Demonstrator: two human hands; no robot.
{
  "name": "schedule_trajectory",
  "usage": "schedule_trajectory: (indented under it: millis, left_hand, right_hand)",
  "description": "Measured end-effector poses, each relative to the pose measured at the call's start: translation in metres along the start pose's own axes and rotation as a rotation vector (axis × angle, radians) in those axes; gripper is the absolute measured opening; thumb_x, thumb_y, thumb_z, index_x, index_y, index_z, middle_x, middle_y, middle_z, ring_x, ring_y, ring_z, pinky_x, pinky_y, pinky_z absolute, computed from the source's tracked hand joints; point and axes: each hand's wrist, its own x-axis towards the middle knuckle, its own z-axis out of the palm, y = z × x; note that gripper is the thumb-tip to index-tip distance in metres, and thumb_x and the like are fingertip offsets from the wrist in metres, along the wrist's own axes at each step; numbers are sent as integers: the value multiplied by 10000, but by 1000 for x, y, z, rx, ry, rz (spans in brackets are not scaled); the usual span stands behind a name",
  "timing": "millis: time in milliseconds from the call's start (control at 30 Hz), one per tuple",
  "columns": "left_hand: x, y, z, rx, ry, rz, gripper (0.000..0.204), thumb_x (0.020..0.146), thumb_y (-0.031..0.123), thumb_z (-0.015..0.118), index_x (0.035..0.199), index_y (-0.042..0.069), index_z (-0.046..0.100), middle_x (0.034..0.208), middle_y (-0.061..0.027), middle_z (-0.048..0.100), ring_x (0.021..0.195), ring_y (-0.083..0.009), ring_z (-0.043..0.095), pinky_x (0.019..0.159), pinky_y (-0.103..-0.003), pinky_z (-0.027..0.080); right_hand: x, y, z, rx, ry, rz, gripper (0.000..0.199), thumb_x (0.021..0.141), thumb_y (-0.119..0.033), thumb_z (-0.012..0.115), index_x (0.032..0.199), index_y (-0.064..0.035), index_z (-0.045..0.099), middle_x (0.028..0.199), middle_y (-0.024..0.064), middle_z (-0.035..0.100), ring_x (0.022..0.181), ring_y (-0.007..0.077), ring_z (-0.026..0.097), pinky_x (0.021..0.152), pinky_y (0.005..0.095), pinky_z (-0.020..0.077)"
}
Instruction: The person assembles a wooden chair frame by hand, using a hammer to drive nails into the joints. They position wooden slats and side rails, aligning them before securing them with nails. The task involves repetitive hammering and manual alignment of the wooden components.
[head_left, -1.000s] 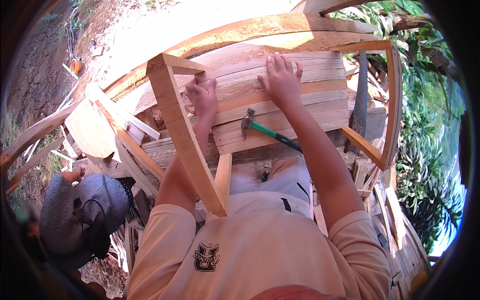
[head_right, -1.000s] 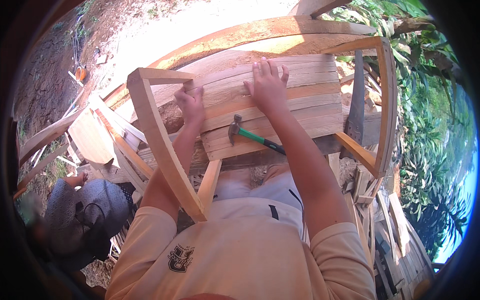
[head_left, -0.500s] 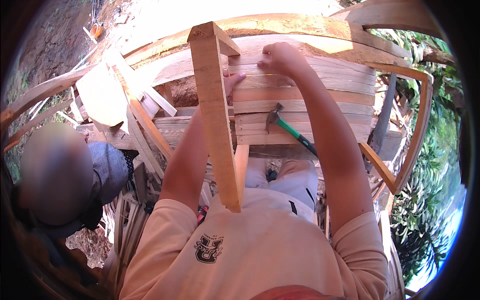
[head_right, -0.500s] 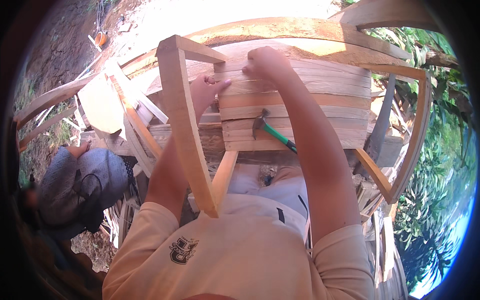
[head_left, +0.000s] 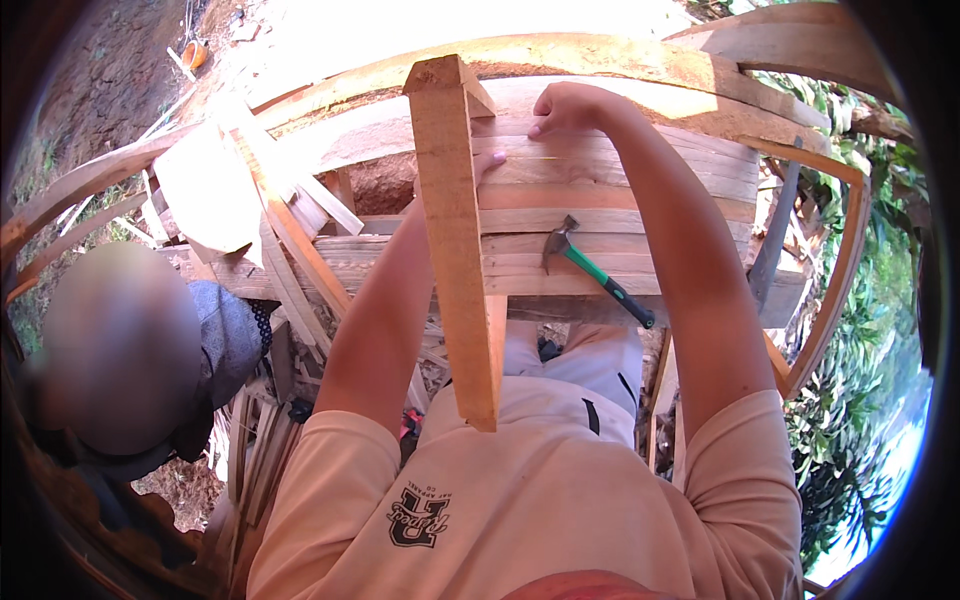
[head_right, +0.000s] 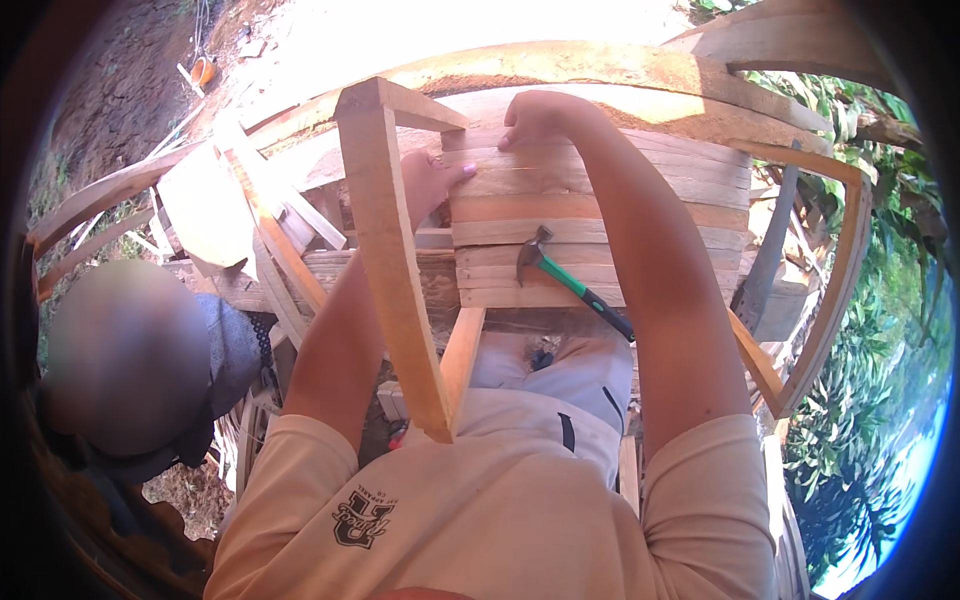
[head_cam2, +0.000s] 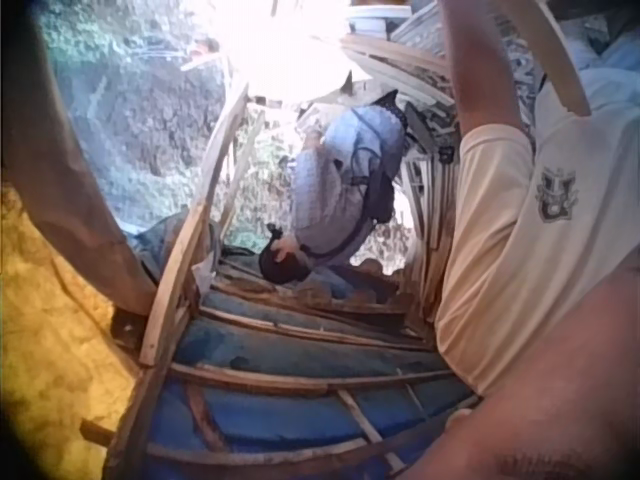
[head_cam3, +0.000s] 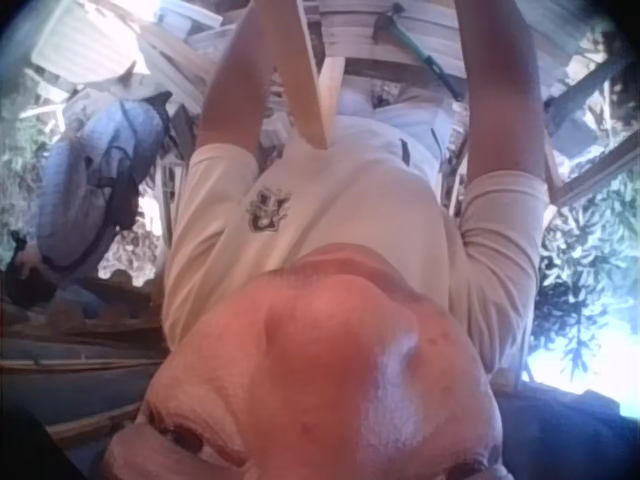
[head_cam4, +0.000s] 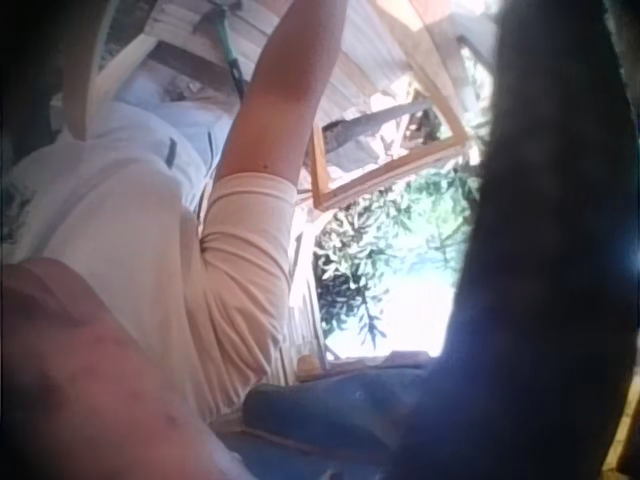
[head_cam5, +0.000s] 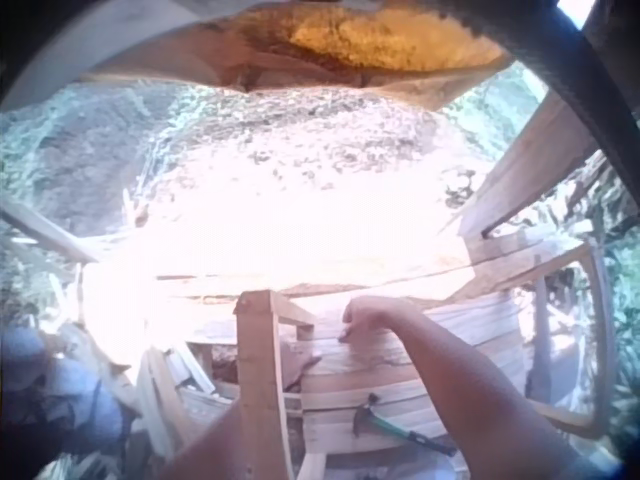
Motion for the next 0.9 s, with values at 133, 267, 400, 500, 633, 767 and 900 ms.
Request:
schedule_trajectory:
  millis: [133,267,400,500,633,767,900]
  left_hand:
    - [-3,7,-12,-92,-114,-16,610,761,540,865,735,-51,717,605,-140,655,533,-219,600,554,-396,468]
    - [3,4,-20,51,-171,-37,642,765,558,852,752,-74,738,609,-155,660,557,-232,626,566,-420,471]
    - [9,15,-15,108,-159,-41,638,768,551,852,740,-76,738,598,-156,652,561,-233,632,574,-429,470]
    - [1,17,-12,68,-109,35,629,803,532,828,752,-89,737,604,-160,654,560,-231,629,551,-434,452]
    - [3,-12,0,67,-4,102,598,843,504,798,801,-90,746,638,-178,672,567,-248,642,558,-449,450]
    - [-6,-11,13,-56,87,174,582,865,493,782,843,-88,751,675,-207,686,579,-262,651,575,-473,449]
    - [-28,7,6,165,131,89,686,872,602,729,860,-84,755,758,-280,713,717,-403,724,662,-495,532]
  right_hand:
    - [6,6,2,39,7,24,411,857,-394,810,815,-6,683,664,108,594,656,214,504,654,426,421]
    - [0,-9,3,29,25,68,373,841,-378,814,916,-23,725,742,116,650,695,250,576,687,441,476]
    - [-55,-32,50,-206,752,67,417,841,-303,794,1172,-73,685,1090,122,692,1077,314,629,962,439,508]
    - [-121,-50,110,-17,1183,52,479,879,-216,757,1309,-76,598,1261,139,595,1206,342,553,1039,474,440]
    - [-194,-18,193,92,1173,328,653,888,-297,751,1440,-55,499,1389,160,549,1329,362,479,1100,537,354]
    - [-241,53,201,115,1116,652,768,961,-439,659,1546,-30,374,1581,208,402,1461,378,373,1139,583,296]
    - [-245,146,157,-34,1076,745,857,994,-570,540,1614,-49,261,1689,159,248,1564,333,213,1184,612,239]
